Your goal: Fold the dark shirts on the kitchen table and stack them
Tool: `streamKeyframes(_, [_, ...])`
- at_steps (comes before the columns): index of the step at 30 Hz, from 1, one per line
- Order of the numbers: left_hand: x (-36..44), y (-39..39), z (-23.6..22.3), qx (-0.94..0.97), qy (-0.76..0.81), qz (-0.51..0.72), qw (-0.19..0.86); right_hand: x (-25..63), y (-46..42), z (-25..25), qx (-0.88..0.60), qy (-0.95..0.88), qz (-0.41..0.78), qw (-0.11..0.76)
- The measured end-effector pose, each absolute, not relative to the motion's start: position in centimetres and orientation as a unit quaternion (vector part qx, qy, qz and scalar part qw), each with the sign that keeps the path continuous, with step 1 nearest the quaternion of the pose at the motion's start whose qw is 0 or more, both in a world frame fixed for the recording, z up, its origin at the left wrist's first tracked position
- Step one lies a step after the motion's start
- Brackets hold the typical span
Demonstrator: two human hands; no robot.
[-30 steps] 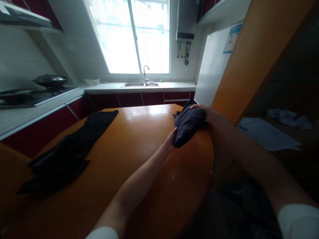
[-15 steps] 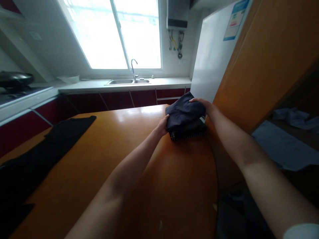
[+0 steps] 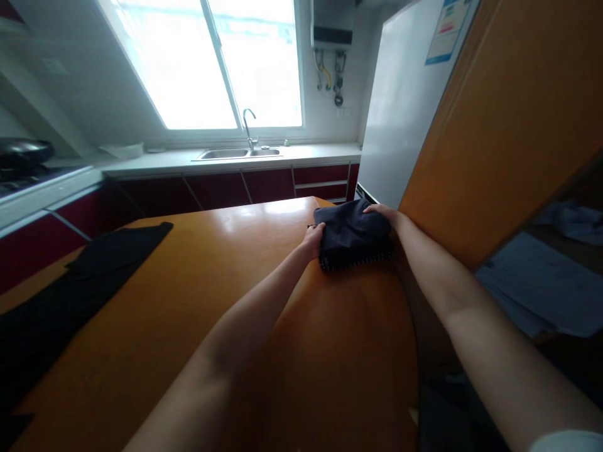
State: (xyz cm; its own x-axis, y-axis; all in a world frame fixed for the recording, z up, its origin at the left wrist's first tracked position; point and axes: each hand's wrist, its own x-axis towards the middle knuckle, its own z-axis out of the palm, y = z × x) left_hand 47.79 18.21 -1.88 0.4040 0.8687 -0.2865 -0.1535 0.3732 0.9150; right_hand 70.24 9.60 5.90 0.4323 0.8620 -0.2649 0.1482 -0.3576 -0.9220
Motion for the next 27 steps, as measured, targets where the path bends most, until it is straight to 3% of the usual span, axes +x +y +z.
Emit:
streamKeyframes(7, [46.9,17.9,-1.6,0.500,0.444,0.337,0.663,71.0,10.9,5.3,-0.805,-0.383,0.273,0.362])
streamKeyframes(13, [47.0,17.7,-1.6,0.548,0.454,0.339,0.616,67.3,12.6,4.4,-0.833,-0.442,0.074,0.323])
streamKeyframes(15, [47.1,17.6,-1.8,0.563,0.453,0.351,0.596,65.4,13.3,3.0,-0.808,-0.530,0.010,0.256])
streamKeyframes(19, [46.9,17.3,-1.6,0.597,0.469,0.369,0.536,64.0,14.5,0.3,-0.807,-0.574,0.037,0.131])
streamKeyframes(23, [47.7,17.6,-0.7,0.732,0.411,0.372,0.395,65.5,15.3,-0.6,-0.824,-0.551,0.049,0.125])
streamKeyframes(27, [50.2,18.9,-0.5,0.881,0.293,0.271,0.255,67.4,15.1,-1.0,-0.813,-0.567,0.045,0.120])
